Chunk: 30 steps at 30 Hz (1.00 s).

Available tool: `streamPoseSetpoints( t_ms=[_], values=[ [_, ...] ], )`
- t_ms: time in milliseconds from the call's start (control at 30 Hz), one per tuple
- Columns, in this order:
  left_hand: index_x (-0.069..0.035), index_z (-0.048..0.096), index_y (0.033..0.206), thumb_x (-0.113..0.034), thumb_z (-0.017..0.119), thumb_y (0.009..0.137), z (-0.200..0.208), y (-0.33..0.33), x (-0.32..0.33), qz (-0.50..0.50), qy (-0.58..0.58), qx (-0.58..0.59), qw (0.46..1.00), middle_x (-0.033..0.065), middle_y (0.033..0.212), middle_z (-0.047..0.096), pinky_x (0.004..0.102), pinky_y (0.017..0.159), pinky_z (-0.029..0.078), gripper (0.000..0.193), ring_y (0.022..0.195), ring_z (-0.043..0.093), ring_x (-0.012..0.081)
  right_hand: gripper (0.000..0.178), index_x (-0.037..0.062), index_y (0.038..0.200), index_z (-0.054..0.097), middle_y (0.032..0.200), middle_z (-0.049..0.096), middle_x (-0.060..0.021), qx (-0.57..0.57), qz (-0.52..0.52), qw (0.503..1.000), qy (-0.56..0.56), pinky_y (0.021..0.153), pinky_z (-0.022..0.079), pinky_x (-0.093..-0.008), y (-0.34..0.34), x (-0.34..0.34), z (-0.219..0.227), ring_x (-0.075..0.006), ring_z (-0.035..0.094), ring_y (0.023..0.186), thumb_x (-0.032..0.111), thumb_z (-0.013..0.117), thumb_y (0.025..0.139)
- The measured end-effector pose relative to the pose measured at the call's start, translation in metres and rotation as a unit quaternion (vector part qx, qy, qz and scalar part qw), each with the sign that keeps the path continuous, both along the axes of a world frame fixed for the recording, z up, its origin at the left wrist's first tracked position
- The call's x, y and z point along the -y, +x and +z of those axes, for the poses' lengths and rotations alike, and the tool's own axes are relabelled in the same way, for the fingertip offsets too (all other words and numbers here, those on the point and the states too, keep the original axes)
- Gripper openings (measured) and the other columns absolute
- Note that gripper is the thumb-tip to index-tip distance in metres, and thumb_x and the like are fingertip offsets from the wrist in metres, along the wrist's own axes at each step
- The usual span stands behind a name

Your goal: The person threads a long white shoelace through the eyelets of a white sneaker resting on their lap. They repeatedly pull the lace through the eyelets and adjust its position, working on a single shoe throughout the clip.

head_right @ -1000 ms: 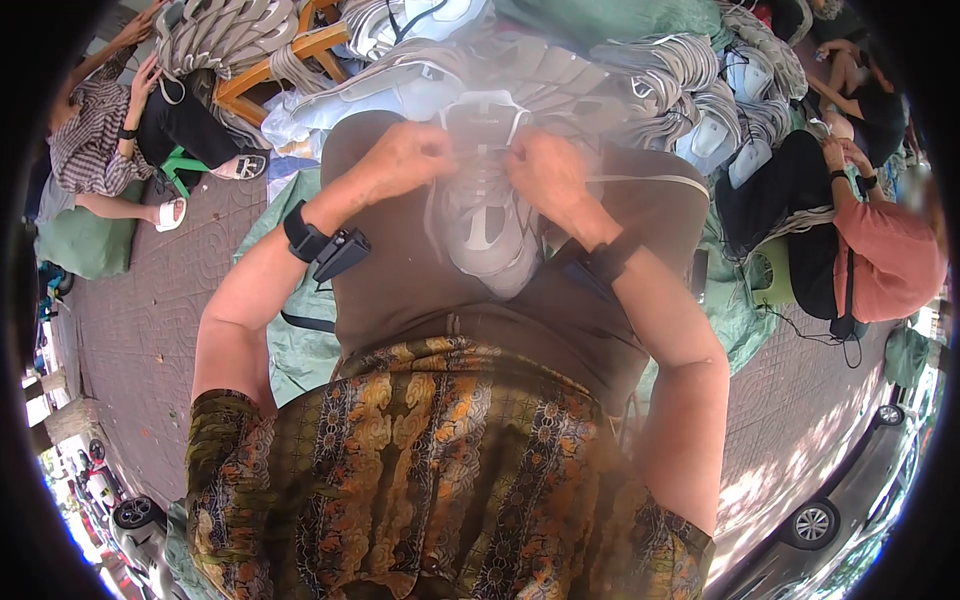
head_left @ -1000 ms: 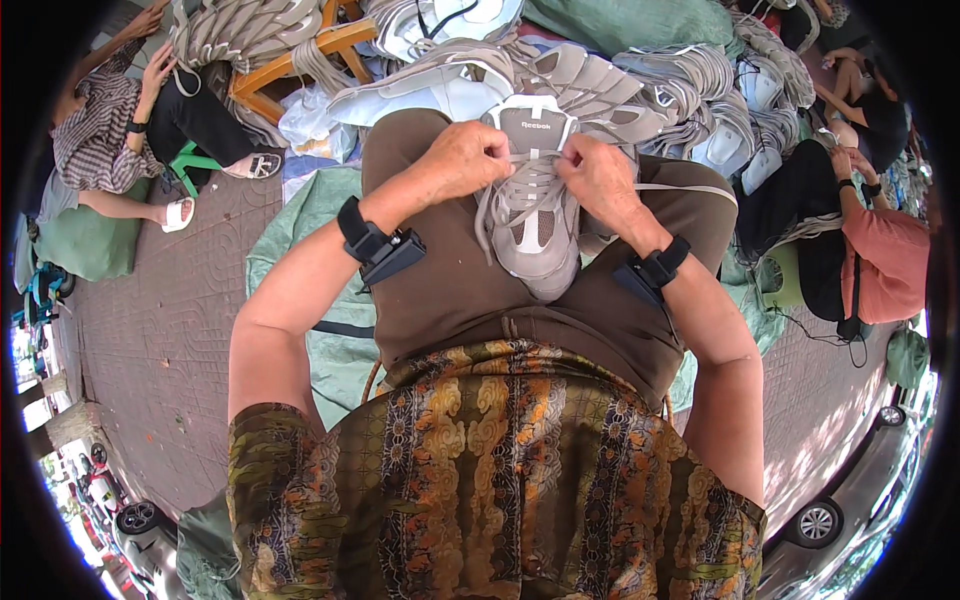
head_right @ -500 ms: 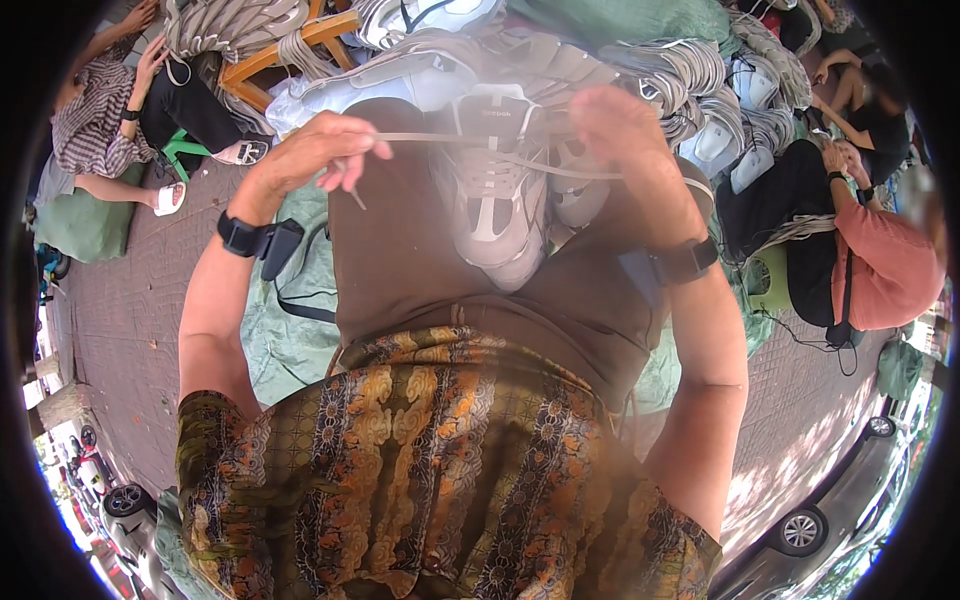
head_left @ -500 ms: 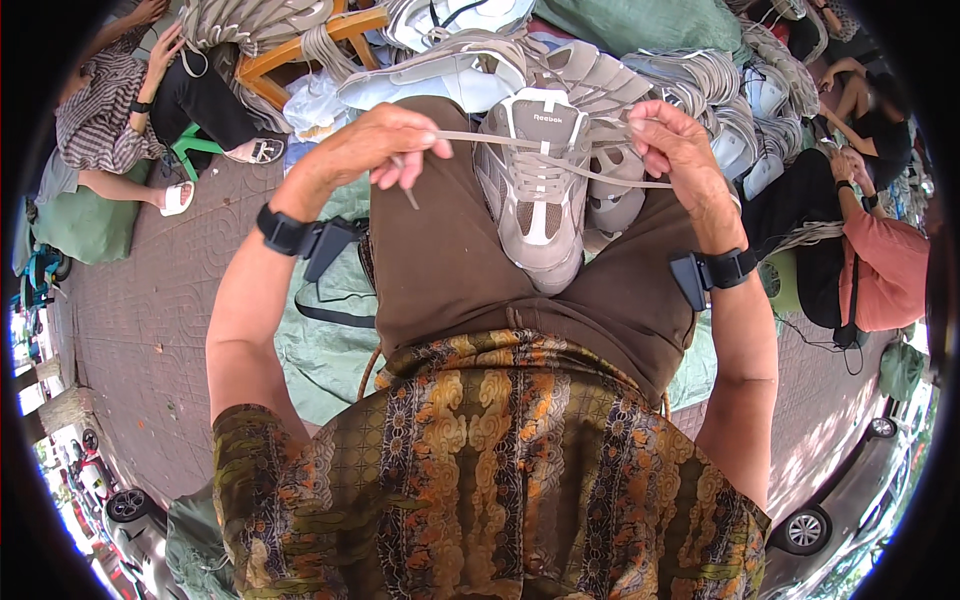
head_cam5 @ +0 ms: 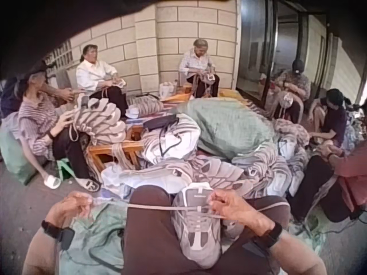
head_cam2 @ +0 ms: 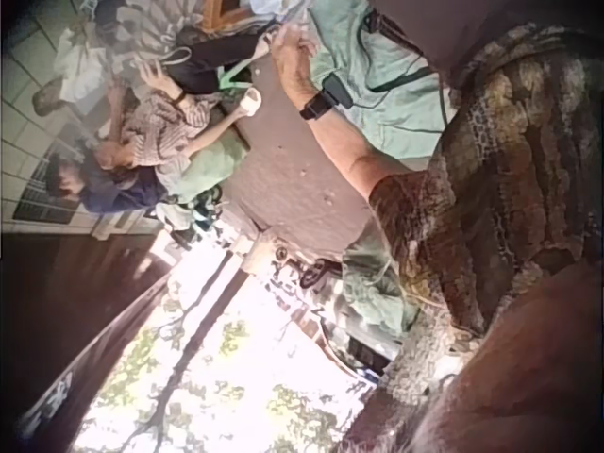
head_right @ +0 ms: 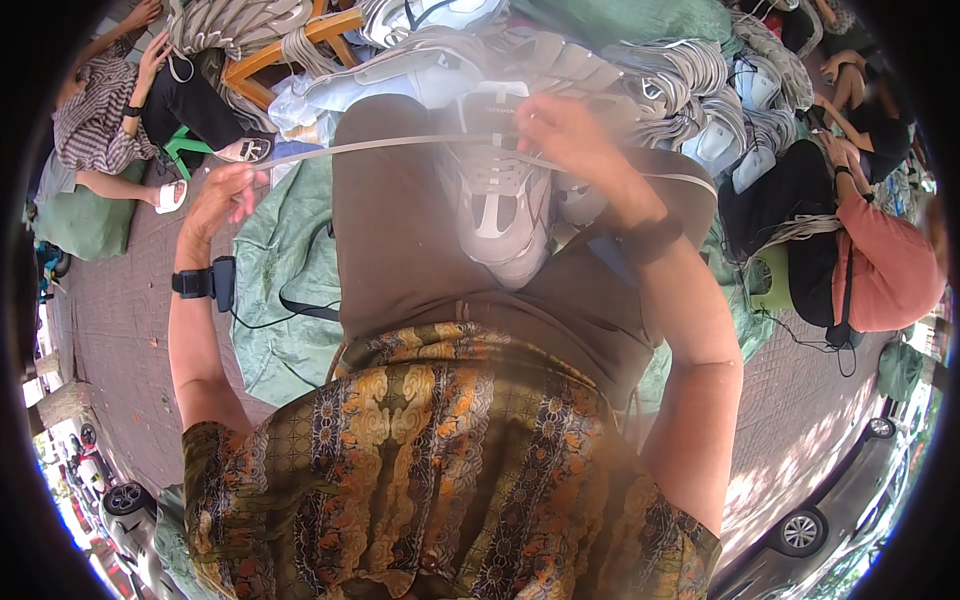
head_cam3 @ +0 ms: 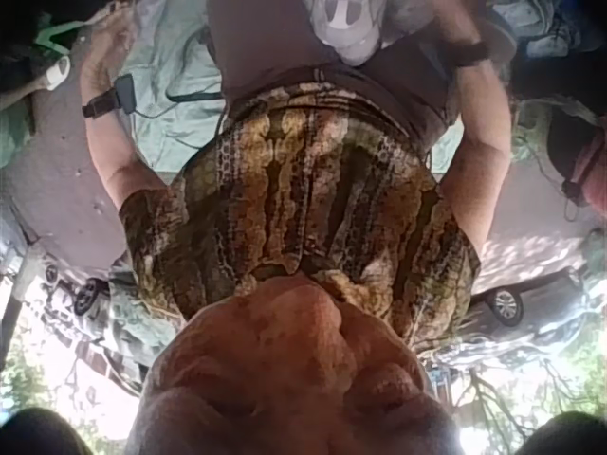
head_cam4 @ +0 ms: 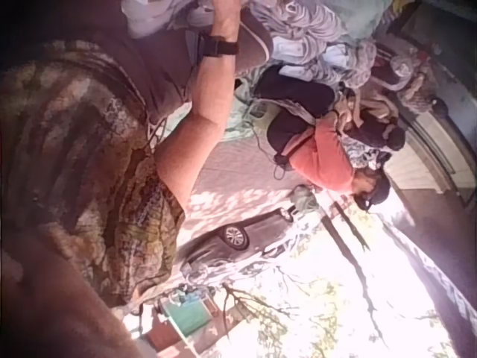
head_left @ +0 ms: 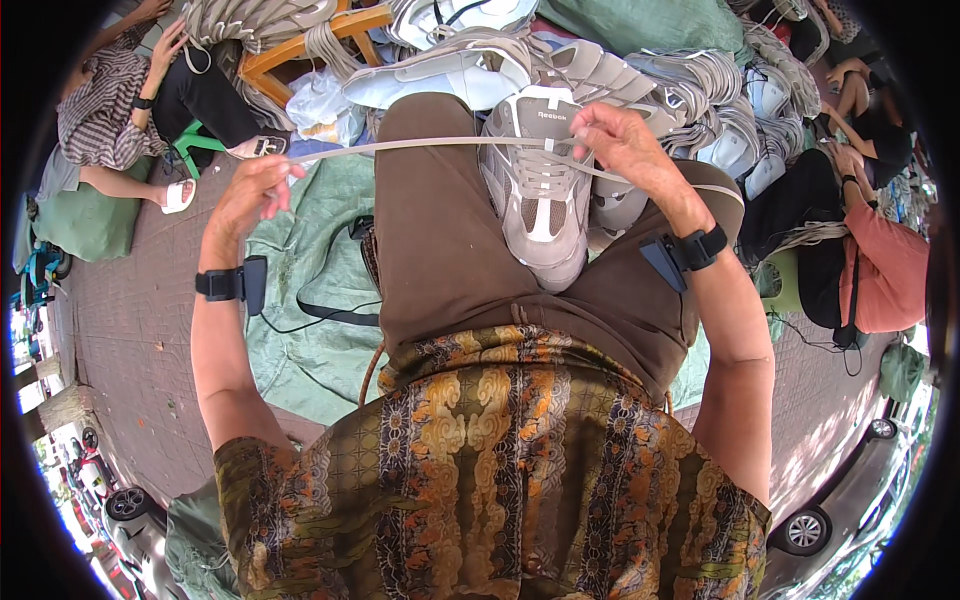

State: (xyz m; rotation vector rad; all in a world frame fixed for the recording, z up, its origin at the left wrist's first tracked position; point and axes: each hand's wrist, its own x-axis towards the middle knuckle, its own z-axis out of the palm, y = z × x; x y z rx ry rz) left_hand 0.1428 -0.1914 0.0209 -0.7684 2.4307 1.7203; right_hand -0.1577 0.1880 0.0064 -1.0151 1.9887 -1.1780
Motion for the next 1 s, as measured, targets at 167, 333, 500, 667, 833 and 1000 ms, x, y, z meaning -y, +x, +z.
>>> streamPoseSetpoints(
  t_ms=[167,333,500,667,833,1000],
  values=[
    [0.0,0.065,0.095,-0.033,0.053,0.093,-0.017,0.03,0.024,0.065,-0.004,0.018,0.998,0.0036,0.055,0.057,0.0194,0.037,0.035,0.036,0.04,0.047,0.0073,0.01,0.0035,0.096,0.057,0.074,0.062,-0.0022,-0.115,0.039,0.993,-0.008,0.059,0.045,-0.0243,0.003,0.005,-0.028,-0.0106,0.054,0.064,0.004,0.059,0.086],
    [-0.001,0.064,0.095,-0.032,0.052,0.093,-0.017,0.024,0.012,0.063,0.007,0.021,0.998,0.0035,0.056,0.058,0.0195,0.037,0.035,0.034,0.04,0.048,0.0072,0.016,0.0015,0.097,0.057,0.083,0.062,-0.0155,-0.422,0.028,0.904,0.065,0.066,0.051,-0.0359,0.013,0.007,-0.019,-0.0283,0.062,0.074,0.002,0.06,0.081],
    [-0.001,0.064,0.095,-0.031,0.052,0.093,-0.02,0.022,0.01,0.068,0.016,0.019,0.997,0.0033,0.056,0.059,0.0198,0.037,0.035,0.032,0.041,0.048,0.007,0.021,0.0026,0.099,0.057,0.087,0.061,-0.0154,-0.532,0.022,0.844,0.066,0.068,0.051,-0.0428,0.017,0.009,-0.024,-0.0355,0.062,0.078,0.002,0.059,0.078],
    [-0.002,0.064,0.096,-0.03,0.053,0.093,-0.021,0.033,0.023,0.107,0.016,-0.003,0.994,0.0029,0.058,0.059,0.0199,0.037,0.035,0.031,0.041,0.048,0.0069,0.023,0.0032,0.1,0.054,0.084,0.057,-0.0095,-0.545,0.001,0.838,0.012,0.063,0.05,-0.0359,0.024,0.015,-0.03,-0.0258,0.061,0.071,0.003,0.061,0.078],
    [-0.002,0.063,0.099,-0.028,0.051,0.094,-0.03,0.059,0.058,0.167,-0.027,-0.018,0.985,0.0022,0.06,0.059,0.0198,0.038,0.034,0.029,0.042,0.047,0.0066,0.015,0.004,0.096,0.056,0.08,0.053,-0.0021,-0.158,-0.05,0.986,-0.025,0.06,0.044,-0.0255,0.005,0.009,-0.031,-0.0102,0.051,0.065,0.005,0.062,0.082],
    [-0.004,0.063,0.102,-0.026,0.047,0.095,-0.05,0.035,0.067,0.174,-0.103,-0.001,0.979,0.0019,0.069,0.062,0.0204,0.039,0.036,0.028,0.045,0.049,0.0059,0.009,0.0026,0.088,0.057,0.075,0.059,-0.0064,-0.299,-0.07,0.951,0.036,0.061,0.045,-0.0295,-0.004,-0.011,-0.04,-0.0156,0.054,0.063,0.007,0.062,0.083]
  ],
)
